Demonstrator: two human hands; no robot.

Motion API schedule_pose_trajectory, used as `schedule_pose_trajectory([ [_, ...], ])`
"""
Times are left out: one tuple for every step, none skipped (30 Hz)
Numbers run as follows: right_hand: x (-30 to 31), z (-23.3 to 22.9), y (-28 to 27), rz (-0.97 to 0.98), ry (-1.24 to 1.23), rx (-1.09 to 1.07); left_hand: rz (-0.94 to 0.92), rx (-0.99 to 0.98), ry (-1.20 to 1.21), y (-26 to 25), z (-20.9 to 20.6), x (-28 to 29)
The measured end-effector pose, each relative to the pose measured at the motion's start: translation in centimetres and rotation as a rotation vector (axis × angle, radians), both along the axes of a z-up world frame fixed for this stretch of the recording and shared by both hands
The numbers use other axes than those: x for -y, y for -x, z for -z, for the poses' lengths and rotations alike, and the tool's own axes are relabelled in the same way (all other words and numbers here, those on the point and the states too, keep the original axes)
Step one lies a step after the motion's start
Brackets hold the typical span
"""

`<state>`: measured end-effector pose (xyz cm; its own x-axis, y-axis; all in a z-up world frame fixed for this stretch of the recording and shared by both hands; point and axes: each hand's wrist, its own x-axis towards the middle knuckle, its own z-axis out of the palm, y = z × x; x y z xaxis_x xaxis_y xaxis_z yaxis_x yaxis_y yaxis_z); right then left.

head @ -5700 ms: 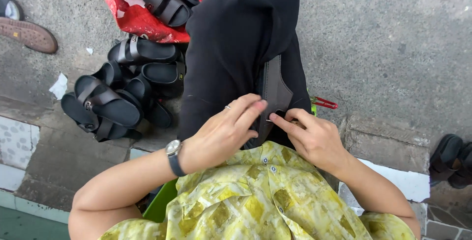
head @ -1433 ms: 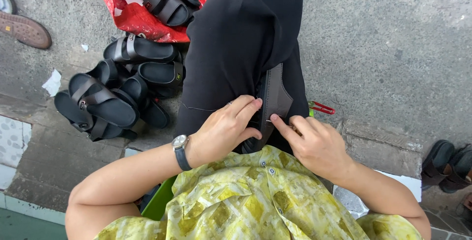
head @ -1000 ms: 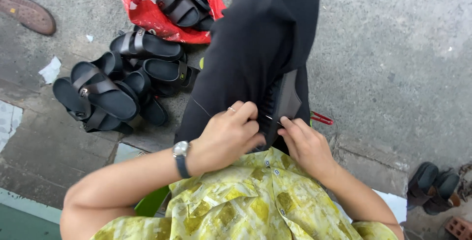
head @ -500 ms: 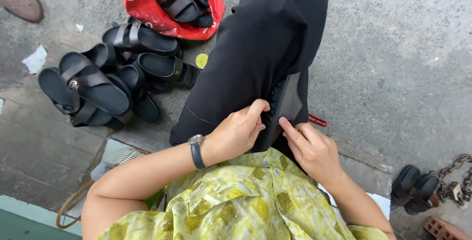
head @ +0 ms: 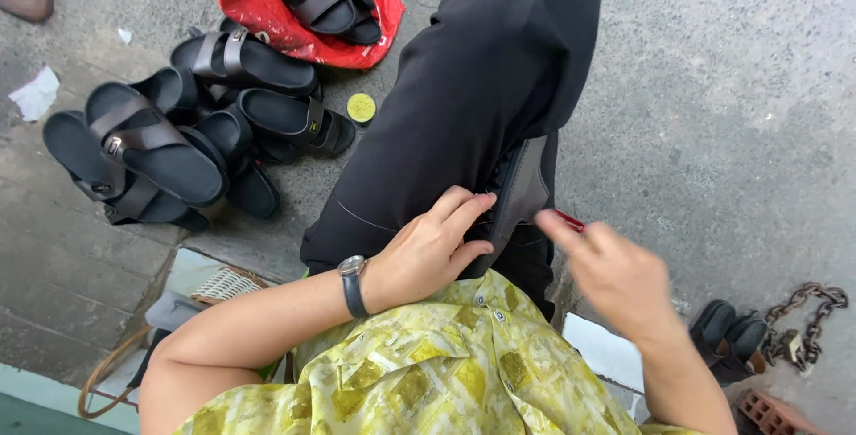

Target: A person is repairing a sandal by trimming the sole with a knife and stitching it.

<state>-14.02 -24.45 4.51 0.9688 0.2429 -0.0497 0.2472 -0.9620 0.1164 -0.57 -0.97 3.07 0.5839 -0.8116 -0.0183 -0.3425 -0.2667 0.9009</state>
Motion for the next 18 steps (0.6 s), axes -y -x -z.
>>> schedule_pose_trajectory([
  [0.9,-0.1,0.5,0.056,0.028,-0.026,-0.002,0.034,0.025,0.0,0.1,0.0],
  [1.9,-0.2,0.8,0.114,0.058,-0.048,-0.003,0.071,0.052,-0.1,0.2,0.1],
  [1.8,-0.1,1.0,0.111,0.058,-0.049,-0.006,0.071,0.053,-0.1,0.2,0.2],
  [1.7,0.0,1.3,0.129,0.010,-0.069,-0.012,0.127,0.073,0.1,0.3,0.2],
  [1.7,0.1,1.6,0.147,-0.038,-0.089,-0.017,0.183,0.094,0.2,0.3,0.3],
  [1.6,0.2,1.7,0.148,-0.038,-0.088,-0.015,0.185,0.093,0.3,0.4,0.5],
  [1.6,0.3,1.9,0.151,-0.169,-0.105,-0.005,0.256,0.129,0.3,0.3,0.7],
  [1.2,0.6,1.7,0.145,-0.312,-0.117,0.001,0.335,0.153,0.3,0.2,0.5],
  [1.0,1.1,2.6,0.138,-0.324,-0.110,-0.002,0.344,0.140,0.8,0.7,0.9],
  [0.8,2.1,2.7,0.060,-0.412,-0.221,0.030,0.419,0.147,1.0,1.3,1.0],
  [0.6,3.0,2.8,-0.023,-0.495,-0.333,0.065,0.492,0.151,1.0,1.7,1.1],
  [-0.3,2.7,2.0,-0.065,-0.510,-0.307,0.043,0.528,0.121,0.8,1.4,1.2],
  [-1.2,2.3,1.3,-0.013,-0.722,-0.283,0.079,0.539,0.188,0.5,1.0,1.3],
  [-2.1,1.8,0.0,0.026,-0.935,-0.259,0.114,0.561,0.251,-0.3,0.5,1.4],
  [-2.7,2.3,0.7,-0.031,-0.951,-0.233,0.092,0.610,0.218,-0.3,0.3,1.2],
  [-3.1,3.1,1.0,0.188,-1.124,-0.045,0.100,0.606,0.280,-0.5,0.2,1.3],
  [-3.3,4.1,1.4,0.411,-1.301,0.131,0.112,0.603,0.342,-0.7,0.2,1.4],
  [-3.3,5.7,1.3,0.362,-1.323,0.161,0.107,0.657,0.324,-0.6,0.0,1.3],
])
